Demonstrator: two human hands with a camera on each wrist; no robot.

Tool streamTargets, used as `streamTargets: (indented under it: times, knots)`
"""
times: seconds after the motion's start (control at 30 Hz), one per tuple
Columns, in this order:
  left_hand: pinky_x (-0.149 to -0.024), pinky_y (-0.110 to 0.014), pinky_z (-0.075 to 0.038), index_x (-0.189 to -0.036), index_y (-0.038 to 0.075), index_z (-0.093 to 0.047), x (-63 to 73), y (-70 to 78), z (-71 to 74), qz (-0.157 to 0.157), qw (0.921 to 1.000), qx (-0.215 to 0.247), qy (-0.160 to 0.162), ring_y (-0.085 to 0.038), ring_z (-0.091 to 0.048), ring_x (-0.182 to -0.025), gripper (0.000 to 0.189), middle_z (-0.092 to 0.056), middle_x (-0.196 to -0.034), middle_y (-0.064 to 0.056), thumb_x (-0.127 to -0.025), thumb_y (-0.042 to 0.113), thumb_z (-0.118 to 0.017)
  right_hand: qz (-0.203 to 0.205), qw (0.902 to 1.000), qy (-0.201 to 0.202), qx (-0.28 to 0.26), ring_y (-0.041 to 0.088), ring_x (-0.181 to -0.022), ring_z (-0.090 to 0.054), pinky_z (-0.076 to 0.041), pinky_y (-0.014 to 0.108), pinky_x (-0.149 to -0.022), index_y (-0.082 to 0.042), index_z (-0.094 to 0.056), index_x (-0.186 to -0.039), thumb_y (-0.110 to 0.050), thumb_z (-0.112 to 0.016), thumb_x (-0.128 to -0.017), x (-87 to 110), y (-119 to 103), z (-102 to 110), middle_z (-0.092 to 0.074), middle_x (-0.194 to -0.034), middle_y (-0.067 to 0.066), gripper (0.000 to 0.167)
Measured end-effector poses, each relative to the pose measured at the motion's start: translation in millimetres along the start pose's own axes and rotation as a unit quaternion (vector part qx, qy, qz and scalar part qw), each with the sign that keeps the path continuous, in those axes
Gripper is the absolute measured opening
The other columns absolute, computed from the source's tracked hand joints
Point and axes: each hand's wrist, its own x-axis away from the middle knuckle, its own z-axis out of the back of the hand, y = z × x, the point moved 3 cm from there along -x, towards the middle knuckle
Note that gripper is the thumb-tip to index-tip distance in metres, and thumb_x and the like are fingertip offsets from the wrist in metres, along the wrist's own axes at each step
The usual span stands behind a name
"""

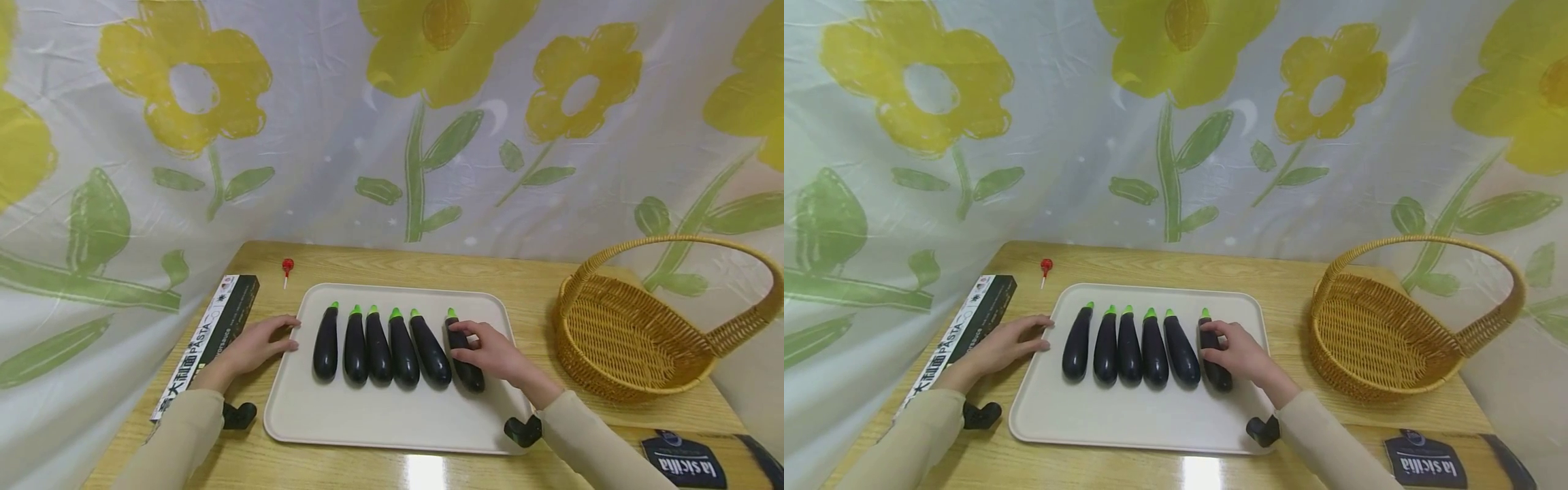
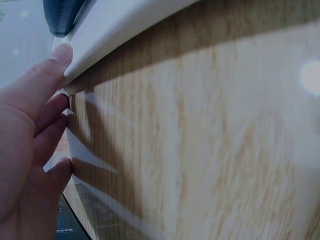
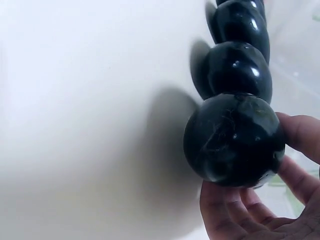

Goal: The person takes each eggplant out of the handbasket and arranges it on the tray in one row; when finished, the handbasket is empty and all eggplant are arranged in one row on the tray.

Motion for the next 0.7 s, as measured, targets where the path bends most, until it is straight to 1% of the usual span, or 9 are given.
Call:
streamTargets:
  times: [0.13, 0.27, 0.37, 0.5, 0.7]
  knots:
    - [-0.109, -0.06, -0.033, -0.129, 0.007, -0.059, -0.1, 1.0, 0.0, -0.003, 1.0, 0.001, 0.001, -0.043, -0.044, -0.131, 0.043, -0.053, -0.139, -0.021, -0.091, 0.025, -0.07, 0.002, 1.0, -0.001, 0.002, 0.033, -0.1, -0.067, -0.057, 0.034, -0.075, 0.004, -0.054, -0.13, -0.01, -0.069, -0.09, -2.3, 0.5, -2.0, -0.055, -0.124, 0.028, 0.046]
    - [-0.109, -0.06, -0.033, -0.129, 0.007, -0.059, -0.8, 0.9, -0.3, 0.0, 1.0, -0.004, 0.0, -0.043, -0.044, -0.131, 0.043, -0.053, -0.139, -0.021, -0.091, 0.026, -0.07, 0.0, 1.0, -0.002, -0.002, 0.038, -0.107, -0.064, -0.056, 0.04, -0.084, 0.003, -0.054, -0.131, -0.01, -0.068, -0.091, -2.9, 0.2, -2.3, -0.051, -0.132, 0.028, 0.044]
    - [-0.109, -0.06, -0.033, -0.129, 0.008, -0.059, -1.2, 0.2, -0.6, 0.002, 1.0, -0.007, 0.0, -0.043, -0.043, -0.132, 0.044, -0.052, -0.14, -0.021, -0.091, 0.027, -0.07, -0.004, 1.0, 0.004, 0.007, 0.04, -0.11, -0.063, -0.055, 0.043, -0.088, 0.001, -0.057, -0.13, -0.011, -0.068, -0.091, -2.2, -0.7, -1.3, -0.05, -0.135, 0.027, 0.042]
    - [-0.109, -0.06, -0.033, -0.129, 0.007, -0.059, -1.0, -0.6, -0.3, 0.002, 1.0, -0.007, 0.0, -0.044, -0.043, -0.132, 0.043, -0.052, -0.14, -0.021, -0.091, 0.026, -0.07, -0.016, 0.9995, 0.009, 0.024, 0.039, -0.111, -0.062, -0.055, 0.044, -0.089, -0.003, -0.061, -0.128, -0.013, -0.068, -0.091, -1.0, -0.9, 0.5, -0.051, -0.135, 0.025, 0.039]
    - [-0.109, -0.06, -0.033, -0.129, 0.007, -0.059, -1.1, -0.9, -0.3, 0.0, 1.0, -0.005, -0.001, -0.044, -0.043, -0.131, 0.043, -0.052, -0.139, -0.022, -0.092, 0.025, -0.069, -0.034, 0.9993, 0.004, 0.015, 0.036, -0.112, -0.062, -0.055, 0.042, -0.087, -0.004, -0.061, -0.128, -0.014, -0.067, -0.093, 1.7, -2.6, 0.2, -0.052, -0.136, 0.023, 0.037]
